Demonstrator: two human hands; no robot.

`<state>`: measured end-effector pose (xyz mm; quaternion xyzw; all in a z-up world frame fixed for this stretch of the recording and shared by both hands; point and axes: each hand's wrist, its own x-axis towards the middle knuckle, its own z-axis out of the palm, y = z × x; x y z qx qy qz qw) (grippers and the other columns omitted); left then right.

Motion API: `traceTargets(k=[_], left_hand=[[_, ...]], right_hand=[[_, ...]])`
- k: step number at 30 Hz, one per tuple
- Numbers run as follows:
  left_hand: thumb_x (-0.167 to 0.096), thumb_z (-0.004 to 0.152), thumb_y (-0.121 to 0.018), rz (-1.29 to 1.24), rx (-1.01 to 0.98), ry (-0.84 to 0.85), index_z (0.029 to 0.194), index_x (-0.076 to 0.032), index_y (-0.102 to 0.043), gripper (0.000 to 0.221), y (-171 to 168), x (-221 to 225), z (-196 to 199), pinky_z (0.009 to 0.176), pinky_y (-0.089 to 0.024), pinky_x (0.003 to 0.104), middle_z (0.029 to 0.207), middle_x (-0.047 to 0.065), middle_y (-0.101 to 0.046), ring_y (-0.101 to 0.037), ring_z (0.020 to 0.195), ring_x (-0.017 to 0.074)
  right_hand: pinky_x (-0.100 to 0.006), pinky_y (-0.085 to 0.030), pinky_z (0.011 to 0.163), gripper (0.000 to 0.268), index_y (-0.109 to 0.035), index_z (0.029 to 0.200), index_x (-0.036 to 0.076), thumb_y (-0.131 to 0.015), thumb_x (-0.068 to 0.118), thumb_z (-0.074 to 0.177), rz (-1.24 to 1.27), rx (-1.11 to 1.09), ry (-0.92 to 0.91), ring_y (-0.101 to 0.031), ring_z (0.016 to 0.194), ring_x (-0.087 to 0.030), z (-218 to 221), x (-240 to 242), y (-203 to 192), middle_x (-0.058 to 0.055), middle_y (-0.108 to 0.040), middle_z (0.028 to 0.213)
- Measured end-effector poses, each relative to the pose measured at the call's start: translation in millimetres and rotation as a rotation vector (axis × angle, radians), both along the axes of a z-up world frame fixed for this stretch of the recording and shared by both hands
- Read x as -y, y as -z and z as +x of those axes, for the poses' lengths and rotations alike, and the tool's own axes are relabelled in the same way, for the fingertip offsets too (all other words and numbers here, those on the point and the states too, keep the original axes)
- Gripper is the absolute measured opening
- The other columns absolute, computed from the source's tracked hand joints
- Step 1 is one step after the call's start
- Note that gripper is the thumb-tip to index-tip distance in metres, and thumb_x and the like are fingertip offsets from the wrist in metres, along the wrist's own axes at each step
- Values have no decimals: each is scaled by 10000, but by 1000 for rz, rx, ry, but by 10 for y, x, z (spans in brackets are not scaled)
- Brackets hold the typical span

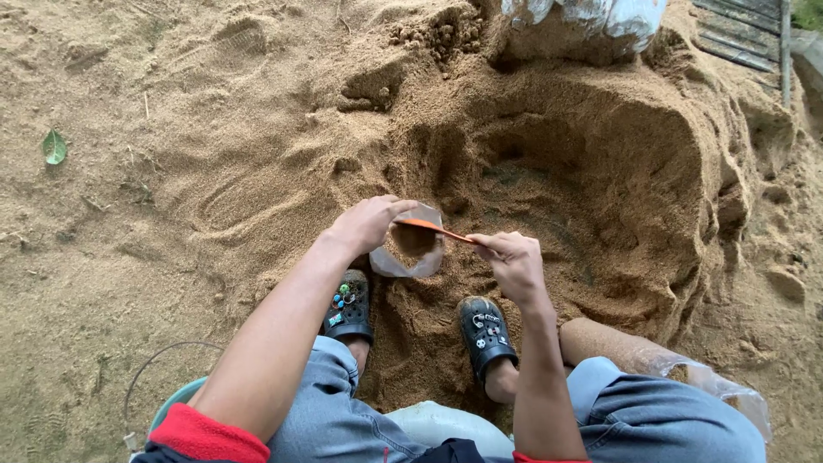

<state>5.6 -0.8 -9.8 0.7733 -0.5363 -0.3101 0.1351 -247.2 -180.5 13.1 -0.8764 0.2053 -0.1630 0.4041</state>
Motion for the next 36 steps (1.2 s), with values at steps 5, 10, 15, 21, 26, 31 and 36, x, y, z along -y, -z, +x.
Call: traceTargets(k=[5, 10, 15, 21, 26, 31, 36], left_hand=[[167, 840, -469, 22, -6, -7, 1421, -234, -531, 708, -146, -19, -12, 901, -611, 534, 1205, 167, -655, -697, 1048, 456], [207, 804, -446, 76, -7, -7, 1484, -279, -512, 838, -118, -56, -75, 891, -626, 507, 1178, 166, -663, -714, 1029, 411], [144, 796, -467, 57, 56, 35, 1243, -228, -679, 619, 28, -69, -13, 857, -621, 526, 1115, 148, -681, -716, 979, 423], [178, 782, -438, 157, 44, -33, 1392, -241, -594, 756, 7, 28, 8, 900, -611, 427, 1308, 130, -638, -714, 1071, 330], [197, 749, -442, 98, 46, 29, 1449, -110, -492, 767, -69, -54, -24, 937, -591, 545, 1394, 167, -595, -674, 1125, 435], [188, 742, -441, 58, 43, 40, 1406, -89, -525, 725, -48, -46, -25, 935, -588, 549, 1391, 137, -616, -681, 1100, 447], [215, 699, -463, -1, 87, 93, 1322, -42, -569, 683, -39, -60, -15, 928, -586, 552, 1358, 156, -650, -678, 1126, 427]], right_hand=[[-363, -504, 849, 189, -801, 1111, 144, -717, 98, 949, 195, 2, 216, -638, 860, -206, -82, 108, 176, -76, -751, 892], [-391, -524, 770, 212, -779, 1177, 206, -704, 236, 981, 208, -354, 577, -684, 842, -225, -541, 396, 1447, -81, -752, 848], [-472, -529, 980, 178, -766, 1074, 479, -676, 481, 921, 218, -876, 632, -713, 1091, -354, -887, 181, 2569, -65, -793, 1012], [-493, -490, 1039, 309, -768, 1142, 408, -652, 579, 913, 218, -901, 260, -693, 1163, -321, -637, -109, 2309, 24, -799, 1073], [-469, -518, 973, 330, -822, 998, 364, -739, 632, 825, 326, -757, 441, -702, 1091, -352, -642, -4, 1716, -41, -798, 965], [-418, -531, 853, 342, -839, 945, 259, -829, 573, 810, 339, -530, 475, -713, 843, -262, -448, 306, 947, -80, -772, 768], [-269, -490, 700, 200, -828, 898, 300, -821, 498, 868, 215, -392, 441, -598, 696, -72, -234, 357, 132, 17, -695, 636]])
